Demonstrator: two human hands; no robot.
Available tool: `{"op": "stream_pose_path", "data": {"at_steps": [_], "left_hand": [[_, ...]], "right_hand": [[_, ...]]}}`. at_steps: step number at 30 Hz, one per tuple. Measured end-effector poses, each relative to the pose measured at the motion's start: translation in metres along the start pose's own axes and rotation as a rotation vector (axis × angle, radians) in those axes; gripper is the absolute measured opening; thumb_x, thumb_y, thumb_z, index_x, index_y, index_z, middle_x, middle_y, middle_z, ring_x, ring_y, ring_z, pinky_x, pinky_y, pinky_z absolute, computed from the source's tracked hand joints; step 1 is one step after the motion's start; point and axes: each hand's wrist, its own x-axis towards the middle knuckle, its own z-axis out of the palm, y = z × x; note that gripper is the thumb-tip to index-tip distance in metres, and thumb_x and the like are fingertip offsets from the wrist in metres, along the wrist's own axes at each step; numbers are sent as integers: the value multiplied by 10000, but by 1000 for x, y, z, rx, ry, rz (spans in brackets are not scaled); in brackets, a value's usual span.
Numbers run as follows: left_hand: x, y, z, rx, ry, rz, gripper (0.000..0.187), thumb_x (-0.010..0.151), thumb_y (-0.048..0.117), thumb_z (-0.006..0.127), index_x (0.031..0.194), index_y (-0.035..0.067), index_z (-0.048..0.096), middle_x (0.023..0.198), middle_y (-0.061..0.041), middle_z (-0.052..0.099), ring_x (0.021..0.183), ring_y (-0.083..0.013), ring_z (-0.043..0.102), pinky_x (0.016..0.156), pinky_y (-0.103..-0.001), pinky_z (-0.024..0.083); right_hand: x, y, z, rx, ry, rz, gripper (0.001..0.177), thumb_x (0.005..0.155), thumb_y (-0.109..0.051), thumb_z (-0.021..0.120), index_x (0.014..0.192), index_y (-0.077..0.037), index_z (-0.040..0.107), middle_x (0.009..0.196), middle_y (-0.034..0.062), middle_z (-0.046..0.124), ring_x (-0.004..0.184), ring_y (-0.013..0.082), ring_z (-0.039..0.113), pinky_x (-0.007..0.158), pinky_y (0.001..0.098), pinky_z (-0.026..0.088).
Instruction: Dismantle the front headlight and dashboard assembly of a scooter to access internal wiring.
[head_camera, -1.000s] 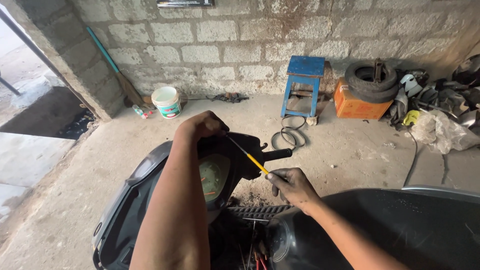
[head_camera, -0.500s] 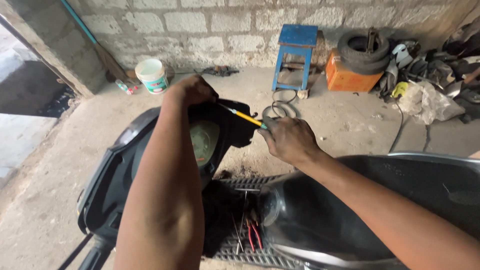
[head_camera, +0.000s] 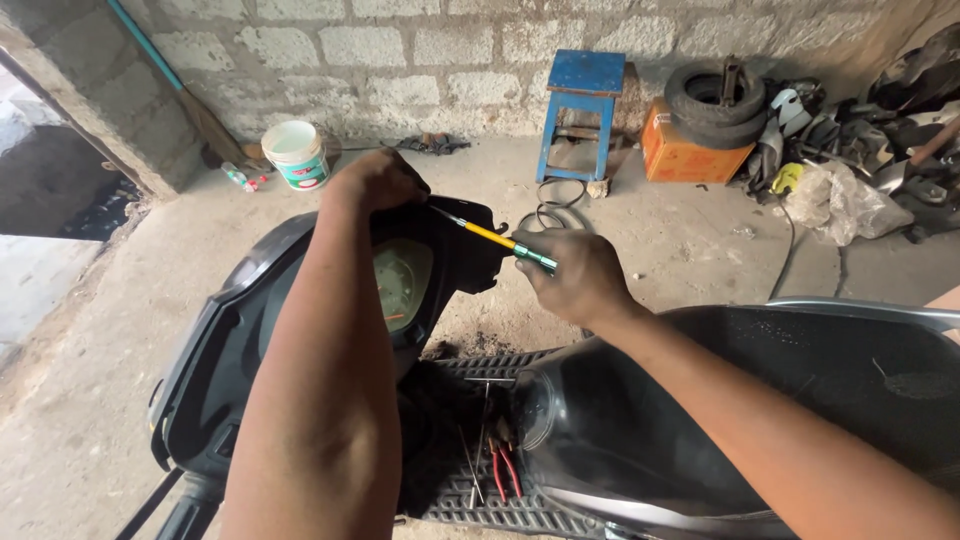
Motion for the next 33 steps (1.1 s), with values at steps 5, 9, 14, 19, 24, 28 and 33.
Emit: {"op": "stream_pose_path", "data": {"at_steps": [5,9,14,19,24,28,33], "left_hand": [[21,-12,11,20,18,46,369,788,328,814,1118,167,790,1211,-114,724,1127,-318,676,985,-397,519],[6,-2,2,76,28,62,396,797,360,832,1126,146,776,1228,-142,695,1140,-334,652,993,-396,506],[21,-13,8,5,-12,60,431,781,369,808,1160,162,797,1258,-97,728,1160,-304,680,1023,-378,522],[54,-34,25,275,-4,232,448,850,442,775,1177,138,762,1276,-100,693,1175,-347,622,1023,-401,494],[27,-19,11,22,-9,1,607,757,436,842,1200,39,720,1240,-168,730,1146,-332,696,1003,-400,544],[30,-16,9,71,10,-6,640,769,456,849,1208,13,707,1230,-187,714,1141,-341,681,994,-405,537],[14,-8,5,-17,-2,-22,580,754,390,852,1191,23,748,1193,-176,744,1105,-332,709,981,-404,545]], "right_hand": [[5,12,1,1043,-275,849,271,970,-243,719,1085,-1,755,774,93,727,453,79,477,393,249,389],[-3,-7,3,209,14,266,241,1048,-318,648,1102,-94,720,826,61,718,568,53,516,539,229,410],[2,16,7,552,-58,556,266,961,-273,729,1148,-86,759,853,85,727,558,67,510,492,241,402],[-1,2,9,565,-252,667,320,955,-301,747,1142,-46,794,858,102,757,581,80,541,514,252,407],[3,8,0,478,67,308,274,1020,-315,686,1190,-105,729,924,67,713,683,119,590,567,291,444],[5,10,3,1044,-303,1003,333,1015,-277,699,1207,-15,776,899,176,701,620,188,456,541,350,313],[-1,-1,12,13,263,-408,300,1093,-353,633,1130,-59,673,865,93,722,699,153,671,612,293,562]]}}
